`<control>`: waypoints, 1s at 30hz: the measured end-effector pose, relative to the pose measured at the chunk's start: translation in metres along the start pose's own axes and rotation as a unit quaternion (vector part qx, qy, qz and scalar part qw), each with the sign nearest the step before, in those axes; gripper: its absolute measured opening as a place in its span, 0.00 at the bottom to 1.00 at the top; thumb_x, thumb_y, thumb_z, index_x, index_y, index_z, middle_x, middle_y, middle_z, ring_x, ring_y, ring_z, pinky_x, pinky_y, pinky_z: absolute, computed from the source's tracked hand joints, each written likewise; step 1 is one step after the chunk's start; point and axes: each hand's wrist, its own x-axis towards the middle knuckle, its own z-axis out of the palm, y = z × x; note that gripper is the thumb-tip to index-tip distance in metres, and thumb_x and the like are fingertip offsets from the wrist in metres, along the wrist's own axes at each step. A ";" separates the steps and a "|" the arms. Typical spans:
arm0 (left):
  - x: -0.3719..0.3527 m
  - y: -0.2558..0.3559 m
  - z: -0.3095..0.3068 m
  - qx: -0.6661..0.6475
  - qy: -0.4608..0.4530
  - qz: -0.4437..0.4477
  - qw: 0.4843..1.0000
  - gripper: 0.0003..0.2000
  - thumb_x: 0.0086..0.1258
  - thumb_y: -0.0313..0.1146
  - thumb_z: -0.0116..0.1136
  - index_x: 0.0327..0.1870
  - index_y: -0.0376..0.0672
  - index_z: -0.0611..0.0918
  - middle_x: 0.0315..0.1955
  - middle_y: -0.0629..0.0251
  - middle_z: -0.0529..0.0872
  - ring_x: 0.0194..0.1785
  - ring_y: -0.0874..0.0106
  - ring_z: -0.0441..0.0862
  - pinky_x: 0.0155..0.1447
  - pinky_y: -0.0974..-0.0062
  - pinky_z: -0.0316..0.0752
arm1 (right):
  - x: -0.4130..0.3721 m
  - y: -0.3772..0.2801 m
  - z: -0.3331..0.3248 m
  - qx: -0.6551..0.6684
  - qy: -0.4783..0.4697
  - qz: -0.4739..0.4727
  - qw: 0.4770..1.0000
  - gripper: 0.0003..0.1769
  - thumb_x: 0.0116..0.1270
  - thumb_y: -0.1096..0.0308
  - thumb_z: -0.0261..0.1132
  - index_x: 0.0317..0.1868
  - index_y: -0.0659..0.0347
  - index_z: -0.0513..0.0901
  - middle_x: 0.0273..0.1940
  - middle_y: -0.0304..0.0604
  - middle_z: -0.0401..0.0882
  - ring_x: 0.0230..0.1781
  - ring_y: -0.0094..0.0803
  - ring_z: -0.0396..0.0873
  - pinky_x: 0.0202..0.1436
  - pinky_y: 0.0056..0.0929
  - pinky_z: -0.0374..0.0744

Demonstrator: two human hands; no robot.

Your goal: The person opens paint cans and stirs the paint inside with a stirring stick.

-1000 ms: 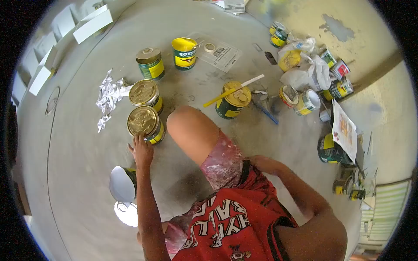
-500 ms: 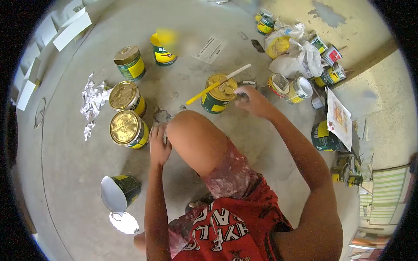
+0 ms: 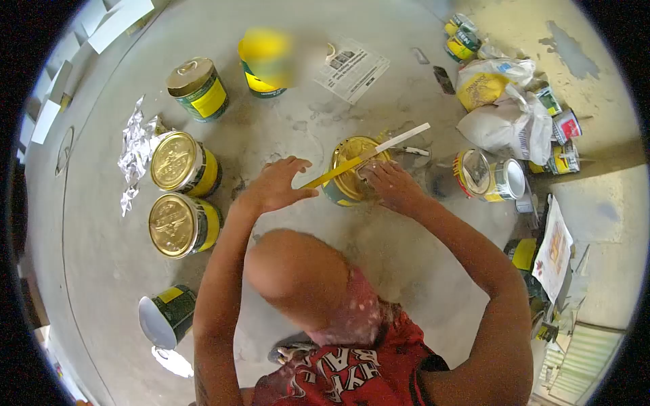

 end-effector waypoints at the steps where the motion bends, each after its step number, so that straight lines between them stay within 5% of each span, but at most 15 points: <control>1: 0.004 0.000 0.002 -0.003 -0.014 -0.005 1.000 0.29 0.70 0.52 0.66 0.65 0.43 0.79 0.58 0.52 0.83 0.62 0.50 0.80 0.69 0.53 0.71 | 0.003 0.006 0.007 0.005 -0.001 -0.003 1.000 0.50 0.48 0.55 0.84 0.71 0.55 0.69 0.64 0.48 0.73 0.68 0.47 0.71 0.73 0.49 0.69; 7: 0.018 0.017 0.034 0.101 -0.012 0.002 0.995 0.19 0.68 0.46 0.65 0.52 0.42 0.83 0.46 0.57 0.86 0.55 0.55 0.83 0.63 0.52 0.74 | 0.017 0.023 0.008 0.102 -0.047 -0.051 0.992 0.45 0.45 0.60 0.85 0.63 0.60 0.72 0.60 0.51 0.75 0.67 0.51 0.72 0.73 0.49 0.70; 13: 0.011 0.035 0.036 0.209 0.055 -0.024 0.976 0.13 0.64 0.41 0.64 0.40 0.42 0.84 0.41 0.58 0.84 0.54 0.58 0.83 0.61 0.53 0.74 | 0.028 0.031 0.013 0.054 0.021 -0.180 0.982 0.42 0.50 0.51 0.82 0.61 0.62 0.73 0.59 0.53 0.76 0.66 0.53 0.73 0.73 0.50 0.70; 17: -0.027 0.034 -0.012 0.212 0.107 -0.046 0.970 0.12 0.63 0.43 0.63 0.37 0.44 0.85 0.41 0.58 0.84 0.54 0.59 0.83 0.61 0.54 0.74 | 0.028 0.007 -0.019 0.080 -0.023 -0.129 0.988 0.43 0.40 0.58 0.86 0.55 0.64 0.75 0.55 0.55 0.76 0.61 0.57 0.75 0.68 0.50 0.74; 20: -0.090 0.014 -0.070 0.157 0.089 -0.226 0.957 0.14 0.64 0.42 0.65 0.44 0.44 0.88 0.43 0.56 0.88 0.53 0.56 0.85 0.63 0.55 0.75 | 0.031 -0.001 -0.044 0.079 -0.051 -0.149 0.984 0.45 0.44 0.53 0.85 0.60 0.65 0.74 0.58 0.56 0.76 0.64 0.53 0.74 0.70 0.47 0.73; 22: -0.158 -0.017 -0.090 0.130 0.240 -0.205 0.940 0.14 0.65 0.40 0.67 0.46 0.44 0.89 0.43 0.57 0.89 0.52 0.55 0.85 0.63 0.56 0.75 | 0.034 -0.013 -0.063 0.091 -0.059 -0.147 0.983 0.46 0.43 0.55 0.86 0.60 0.65 0.74 0.58 0.56 0.76 0.63 0.53 0.74 0.69 0.47 0.73; 24: -0.211 -0.040 -0.099 0.152 0.266 -0.285 0.908 0.12 0.67 0.42 0.66 0.43 0.44 0.89 0.44 0.61 0.88 0.53 0.58 0.84 0.62 0.55 0.71 | 0.036 -0.026 -0.080 0.102 -0.067 -0.146 0.982 0.46 0.42 0.56 0.86 0.60 0.66 0.74 0.58 0.56 0.76 0.62 0.54 0.74 0.68 0.47 0.74; 27: -0.270 -0.079 -0.074 0.097 0.315 -0.393 0.858 0.11 0.67 0.42 0.65 0.42 0.45 0.89 0.44 0.63 0.87 0.56 0.60 0.82 0.63 0.54 0.70 | 0.048 -0.046 -0.114 0.091 -0.063 -0.193 0.975 0.44 0.45 0.58 0.85 0.59 0.67 0.74 0.58 0.57 0.75 0.61 0.56 0.74 0.67 0.47 0.75; 30: -0.298 -0.098 -0.040 0.171 0.369 -0.391 0.825 0.13 0.68 0.42 0.67 0.46 0.45 0.89 0.44 0.62 0.87 0.53 0.59 0.83 0.62 0.54 0.72 | 0.056 -0.068 -0.149 0.087 -0.060 -0.239 0.965 0.41 0.48 0.61 0.84 0.59 0.68 0.74 0.59 0.57 0.74 0.61 0.57 0.73 0.66 0.49 0.74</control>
